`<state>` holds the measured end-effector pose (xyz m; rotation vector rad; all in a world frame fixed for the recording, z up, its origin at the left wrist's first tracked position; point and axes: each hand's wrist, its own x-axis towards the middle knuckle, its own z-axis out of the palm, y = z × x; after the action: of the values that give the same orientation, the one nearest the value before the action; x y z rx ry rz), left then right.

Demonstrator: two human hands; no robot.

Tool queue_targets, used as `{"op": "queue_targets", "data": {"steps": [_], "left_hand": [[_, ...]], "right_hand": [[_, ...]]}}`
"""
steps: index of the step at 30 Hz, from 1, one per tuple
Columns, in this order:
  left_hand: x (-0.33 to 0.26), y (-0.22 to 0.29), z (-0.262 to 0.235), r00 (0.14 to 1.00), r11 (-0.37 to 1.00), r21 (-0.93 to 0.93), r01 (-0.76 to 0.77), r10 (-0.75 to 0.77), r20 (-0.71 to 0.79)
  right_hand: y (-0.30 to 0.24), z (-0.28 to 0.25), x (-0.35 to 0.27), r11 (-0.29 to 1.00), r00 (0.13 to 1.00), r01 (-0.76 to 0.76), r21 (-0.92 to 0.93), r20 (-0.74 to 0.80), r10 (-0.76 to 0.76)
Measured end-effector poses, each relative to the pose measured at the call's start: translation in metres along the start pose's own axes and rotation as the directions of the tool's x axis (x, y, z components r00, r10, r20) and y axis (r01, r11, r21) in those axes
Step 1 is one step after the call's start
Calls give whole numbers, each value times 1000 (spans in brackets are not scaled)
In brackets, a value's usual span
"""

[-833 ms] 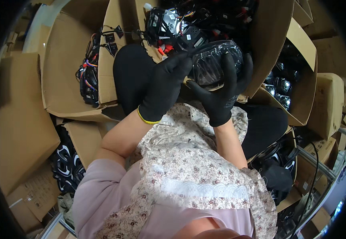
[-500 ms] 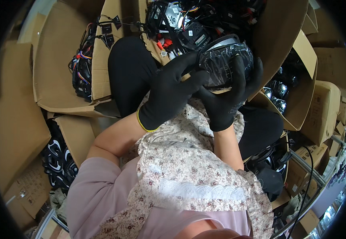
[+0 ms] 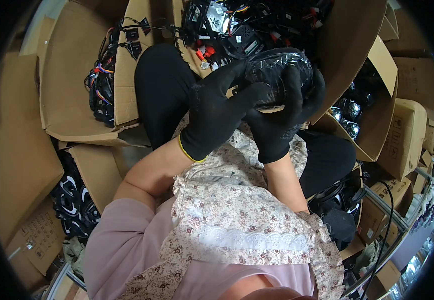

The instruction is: Inspecting black plastic car light components and sorting them between boxes.

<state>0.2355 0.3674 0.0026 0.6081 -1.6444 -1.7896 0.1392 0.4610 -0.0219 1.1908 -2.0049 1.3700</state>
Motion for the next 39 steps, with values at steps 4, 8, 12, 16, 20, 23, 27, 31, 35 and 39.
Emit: {"op": "queue_targets", "data": {"steps": [4, 8, 12, 16, 20, 23, 27, 31, 35, 39], "left_hand": [[-4, -3, 3, 998, 999, -3, 47, -47, -40], [-5, 1, -9, 979, 936, -288, 200, -201, 27], [-10, 5, -20, 973, 916, -328, 230, -224, 55], [-12, 1, -29, 975, 962, -189, 195, -171, 139], [-7, -4, -26, 989, 988, -121, 98, -84, 120], [-2, -8, -39, 971, 991, -76, 114, -95, 219], [-2, -27, -50, 980, 979, -183, 86, -50, 192], [1, -26, -45, 993, 997, 47, -55, 49, 105], [0, -15, -30, 979, 968, 148, -204, 203, 21], [-4, -10, -22, 947, 810, 524, -261, 321, -24]], "right_hand": [[-1, -2, 2, 1000, 998, -21, -11, 52, 22], [-1, -12, 7, 1000, 982, 4, -5, 191, -3], [-4, -13, 9, 775, 913, -380, 506, 71, 401], [-3, -26, 21, 639, 838, -542, 546, 295, 458], [-8, -28, 20, 467, 759, -637, 613, 392, 520], [-3, -31, 17, 593, 832, -552, 587, 343, 435], [5, -34, 14, 752, 893, -435, 496, 344, 290], [-5, -35, 12, 451, 753, -657, 604, 509, 416], [-10, -25, 3, 468, 743, -666, 581, 464, 482], [-7, -20, 3, 675, 821, -569, 469, 370, 435]]}}
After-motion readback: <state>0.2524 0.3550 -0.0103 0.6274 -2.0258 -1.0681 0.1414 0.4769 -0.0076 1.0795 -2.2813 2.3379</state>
